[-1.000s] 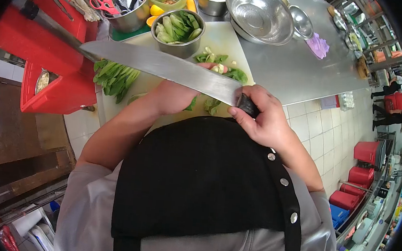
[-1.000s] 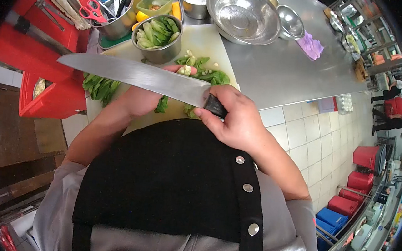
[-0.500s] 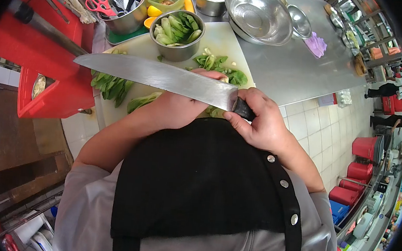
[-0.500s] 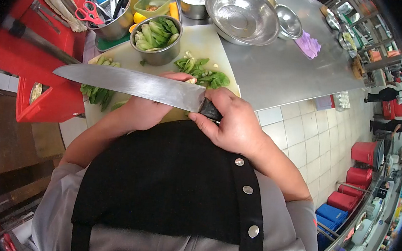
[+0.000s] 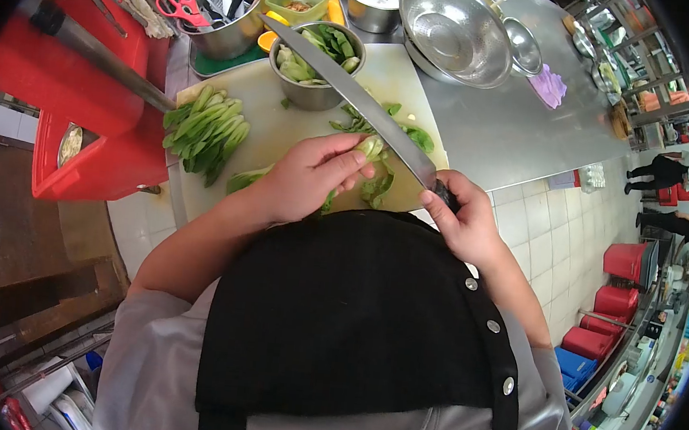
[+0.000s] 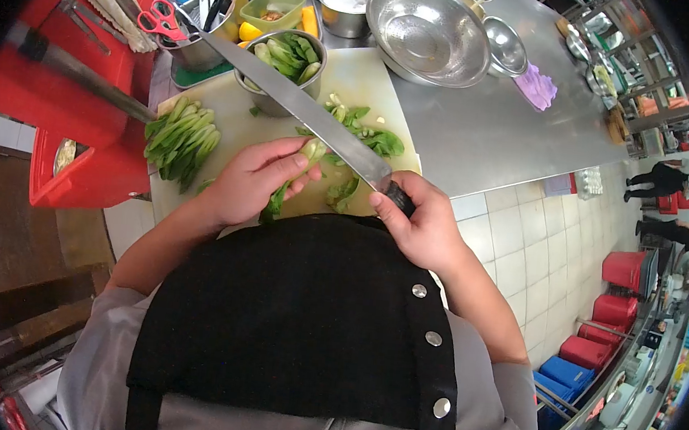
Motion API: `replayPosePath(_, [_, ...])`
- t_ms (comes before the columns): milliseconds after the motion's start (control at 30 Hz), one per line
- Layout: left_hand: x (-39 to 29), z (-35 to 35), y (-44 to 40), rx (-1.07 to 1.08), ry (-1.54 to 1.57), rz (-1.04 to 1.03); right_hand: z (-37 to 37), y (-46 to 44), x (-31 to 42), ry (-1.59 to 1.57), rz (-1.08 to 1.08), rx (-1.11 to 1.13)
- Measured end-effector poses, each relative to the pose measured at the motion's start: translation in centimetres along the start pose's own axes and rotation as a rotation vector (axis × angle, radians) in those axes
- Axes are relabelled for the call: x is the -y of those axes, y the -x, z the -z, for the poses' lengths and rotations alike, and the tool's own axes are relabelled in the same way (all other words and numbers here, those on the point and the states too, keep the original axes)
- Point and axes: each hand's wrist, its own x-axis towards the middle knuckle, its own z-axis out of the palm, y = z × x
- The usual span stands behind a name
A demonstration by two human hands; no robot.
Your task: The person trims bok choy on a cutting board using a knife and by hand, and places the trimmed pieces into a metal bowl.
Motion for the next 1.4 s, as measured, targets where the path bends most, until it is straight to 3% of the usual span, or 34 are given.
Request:
replayPosePath(167, [0.4,0.2,-1.1,0.026,0.483,0.169,-0.1,0.0,1.1,-0.020,-0.016,-0.012])
replayPosePath(233, [0.3,0.0,-1.4,-0.028,0.559,0.215,-0.2,-0.2,1.7,0.060,0.124,-0.043])
replayPosePath(300, [3.1,1.1,-2.0,0.147,0.737,0.015,-0.5,-0.7,1.8,0.145,0.269,-0.056])
replayPosePath(367, [4.6,1.3,-1.8,0.125,0.859,-0.044,-0.6,-1.1,2.5,0.230,0.346,-0.036])
replayPosePath(467, [3.5,0.7,-1.6,-0.028,0.846,0.073,-0.7,-1.4,3.4,0.309,0.389,-0.027])
replayPosePath(733, [3.1,0.0,-0.9,0.073,0.910,0.034,-0.4,-1.5,3.8,0.370,0.462,-0.023])
replayPosePath(867, [3.6,0.2,-1.0,0.222,1.036,-0.020,-0.6,-1.6,3.5,0.358,0.475,-0.079])
replayPosePath(967, [3.6,-0.3,-1.0,0.109,0.947,-0.014,-0.5,-1.5,3.6,0.353,0.454,-0.097])
replayPosePath(1267, [1.7,-0.8,-0.3,0.055,0.754,0.029,-0.3,-1.3,3.3,0.335,0.453,-0.107])
replayPosePath(1400, [2.2,-1.0,-0.3,0.027,0.876,0.009,-0.1,-1.2,3.4,0.330,0.442,-0.057])
